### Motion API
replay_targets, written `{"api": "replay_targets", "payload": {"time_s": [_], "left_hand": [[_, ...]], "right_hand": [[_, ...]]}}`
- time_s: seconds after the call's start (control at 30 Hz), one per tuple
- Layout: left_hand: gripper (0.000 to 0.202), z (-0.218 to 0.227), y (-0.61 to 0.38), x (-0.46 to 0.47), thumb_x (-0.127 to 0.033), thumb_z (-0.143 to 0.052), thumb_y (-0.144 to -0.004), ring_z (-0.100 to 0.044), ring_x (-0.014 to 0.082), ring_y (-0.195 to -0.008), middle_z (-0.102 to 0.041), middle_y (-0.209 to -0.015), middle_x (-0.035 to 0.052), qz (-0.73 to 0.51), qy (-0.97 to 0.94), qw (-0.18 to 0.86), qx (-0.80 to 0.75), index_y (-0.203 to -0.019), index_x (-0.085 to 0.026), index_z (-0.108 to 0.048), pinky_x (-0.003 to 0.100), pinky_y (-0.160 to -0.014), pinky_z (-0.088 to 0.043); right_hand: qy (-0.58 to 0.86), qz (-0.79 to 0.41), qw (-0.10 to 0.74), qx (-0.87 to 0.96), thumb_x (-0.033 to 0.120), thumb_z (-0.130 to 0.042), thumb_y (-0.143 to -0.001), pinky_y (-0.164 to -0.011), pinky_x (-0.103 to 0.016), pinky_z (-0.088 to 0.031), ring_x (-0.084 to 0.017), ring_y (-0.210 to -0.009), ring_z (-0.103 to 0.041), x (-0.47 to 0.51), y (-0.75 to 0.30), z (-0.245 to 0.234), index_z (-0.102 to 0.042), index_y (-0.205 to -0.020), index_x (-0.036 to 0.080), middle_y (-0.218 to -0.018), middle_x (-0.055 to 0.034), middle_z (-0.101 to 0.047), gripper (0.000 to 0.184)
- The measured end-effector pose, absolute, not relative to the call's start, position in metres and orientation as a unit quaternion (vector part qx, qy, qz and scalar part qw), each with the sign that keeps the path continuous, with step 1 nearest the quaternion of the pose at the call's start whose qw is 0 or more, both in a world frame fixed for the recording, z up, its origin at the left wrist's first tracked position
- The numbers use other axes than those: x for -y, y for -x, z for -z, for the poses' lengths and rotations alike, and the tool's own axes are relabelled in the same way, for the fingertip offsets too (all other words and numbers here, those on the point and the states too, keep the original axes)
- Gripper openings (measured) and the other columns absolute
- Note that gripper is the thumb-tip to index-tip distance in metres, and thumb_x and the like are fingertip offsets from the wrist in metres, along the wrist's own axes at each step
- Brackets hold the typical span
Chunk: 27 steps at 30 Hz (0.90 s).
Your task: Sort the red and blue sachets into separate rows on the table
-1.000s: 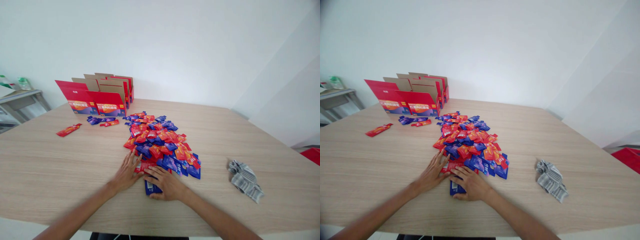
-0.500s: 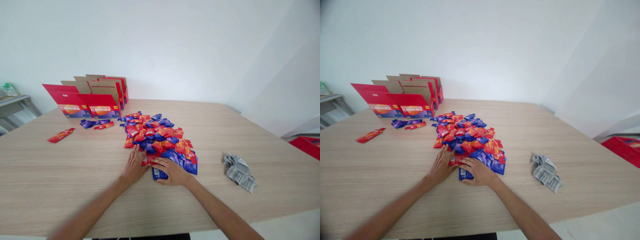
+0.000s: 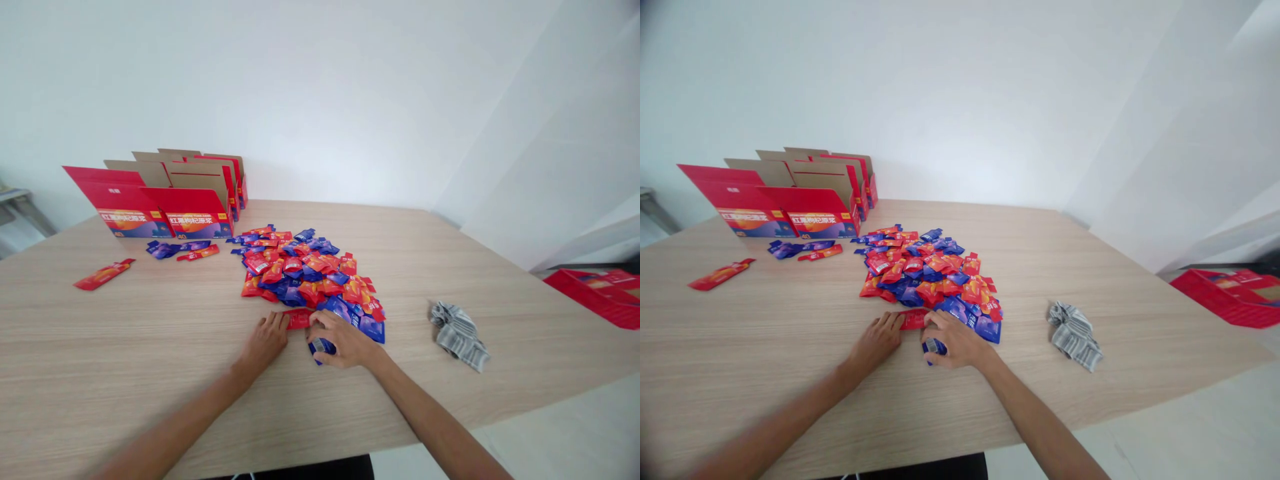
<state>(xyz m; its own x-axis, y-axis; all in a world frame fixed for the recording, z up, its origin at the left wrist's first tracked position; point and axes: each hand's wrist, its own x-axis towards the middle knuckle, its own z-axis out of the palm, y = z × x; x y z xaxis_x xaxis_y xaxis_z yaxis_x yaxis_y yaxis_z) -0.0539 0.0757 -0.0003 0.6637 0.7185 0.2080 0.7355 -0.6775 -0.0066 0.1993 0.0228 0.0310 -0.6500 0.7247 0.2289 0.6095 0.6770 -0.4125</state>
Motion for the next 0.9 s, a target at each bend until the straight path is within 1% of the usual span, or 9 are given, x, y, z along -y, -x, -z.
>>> {"api": "replay_targets", "payload": {"time_s": [0.1,0.23,0.4,0.47,0.53,0.6,0.67,0.77,0.9], "left_hand": [[0.043,-0.003,0.067,-0.064,-0.005,-0.049,-0.092,-0.068,0.0302,-0.108,-0.072,-0.117,0.0161,0.080,0.904,0.058,0.417,-0.128,-0.016,-0.068,0.040,-0.086,-0.057],[0.048,-0.008,0.089,-0.042,-0.006,-0.052,-0.089,-0.069,0.0309,-0.109,-0.073,-0.117,0.0149,0.068,0.895,0.068,0.435,-0.134,-0.017,-0.065,0.041,-0.084,-0.059],[0.042,-0.019,0.120,-0.017,-0.009,-0.045,-0.095,-0.072,0.0256,-0.102,-0.075,-0.111,0.0109,0.085,0.870,0.050,0.483,-0.130,-0.018,-0.064,0.033,-0.073,-0.060],[0.034,-0.022,0.137,-0.011,-0.017,-0.042,-0.101,-0.074,0.0229,-0.102,-0.076,-0.112,0.0090,0.128,0.846,0.012,0.518,-0.125,-0.020,-0.065,0.030,-0.074,-0.060],[0.032,-0.023,0.157,-0.008,-0.031,-0.039,-0.106,-0.076,0.0213,-0.101,-0.078,-0.114,0.0063,0.179,0.809,-0.042,0.559,-0.124,-0.023,-0.065,0.029,-0.077,-0.059],[0.037,-0.022,0.180,-0.006,-0.043,-0.035,-0.107,-0.077,0.0212,-0.094,-0.080,-0.109,0.0032,0.206,0.764,-0.094,0.604,-0.124,-0.027,-0.064,0.029,-0.078,-0.059],[0.041,-0.019,0.202,-0.004,-0.050,-0.036,-0.104,-0.078,0.0223,-0.089,-0.081,-0.106,0.0021,0.221,0.724,-0.126,0.641,-0.121,-0.028,-0.065,0.030,-0.077,-0.058],[0.048,-0.016,0.230,0.001,-0.058,-0.040,-0.098,-0.077,0.0260,-0.096,-0.081,-0.114,0.0058,0.238,0.678,-0.127,0.684,-0.121,-0.025,-0.067,0.034,-0.083,-0.059],[0.057,-0.018,0.255,0.014,-0.054,-0.033,-0.098,-0.073,0.0346,-0.104,-0.079,-0.112,0.0152,0.197,0.609,-0.079,0.764,-0.126,-0.019,-0.068,0.047,-0.090,-0.056]], "right_hand": [[0.349,-0.147,0.206,0.902,0.041,-0.066,-0.095,-0.102,-0.046,-0.049,-0.027,-0.109,-0.060,-0.024,-0.198,-0.029,-0.071,-0.110,0.021,-0.120,-0.0118,-0.062,0.025],[0.340,-0.152,0.209,0.904,0.035,-0.061,-0.098,-0.104,-0.043,-0.047,-0.026,-0.110,-0.060,-0.025,-0.196,-0.028,-0.070,-0.110,0.020,-0.120,-0.0122,-0.062,0.021],[0.338,-0.157,0.214,0.903,0.033,-0.059,-0.099,-0.100,-0.044,-0.048,-0.025,-0.107,-0.061,-0.027,-0.196,-0.030,-0.071,-0.107,0.019,-0.117,-0.0126,-0.063,0.020],[0.337,-0.159,0.216,0.902,0.034,-0.060,-0.099,-0.099,-0.044,-0.048,-0.025,-0.108,-0.061,-0.027,-0.196,-0.030,-0.070,-0.107,0.019,-0.116,-0.0125,-0.063,0.020],[0.340,-0.160,0.212,0.902,0.034,-0.061,-0.099,-0.101,-0.044,-0.047,-0.025,-0.110,-0.061,-0.027,-0.195,-0.029,-0.070,-0.108,0.019,-0.117,-0.0123,-0.064,0.020],[0.344,-0.157,0.210,0.902,0.033,-0.062,-0.098,-0.103,-0.044,-0.046,-0.025,-0.113,-0.061,-0.026,-0.195,-0.029,-0.070,-0.108,0.020,-0.118,-0.0121,-0.064,0.019],[0.344,-0.156,0.212,0.902,0.031,-0.062,-0.098,-0.103,-0.042,-0.047,-0.025,-0.112,-0.062,-0.026,-0.194,-0.030,-0.070,-0.107,0.020,-0.117,-0.0115,-0.065,0.017],[0.339,-0.160,0.214,0.902,0.030,-0.062,-0.097,-0.100,-0.040,-0.047,-0.024,-0.107,-0.062,-0.025,-0.193,-0.031,-0.070,-0.106,0.019,-0.112,-0.0101,-0.067,0.015],[0.344,-0.157,0.211,0.902,0.029,-0.063,-0.096,-0.098,-0.040,-0.047,-0.024,-0.106,-0.063,-0.025,-0.193,-0.031,-0.069,-0.108,0.019,-0.112,-0.0096,-0.068,0.016]]}}
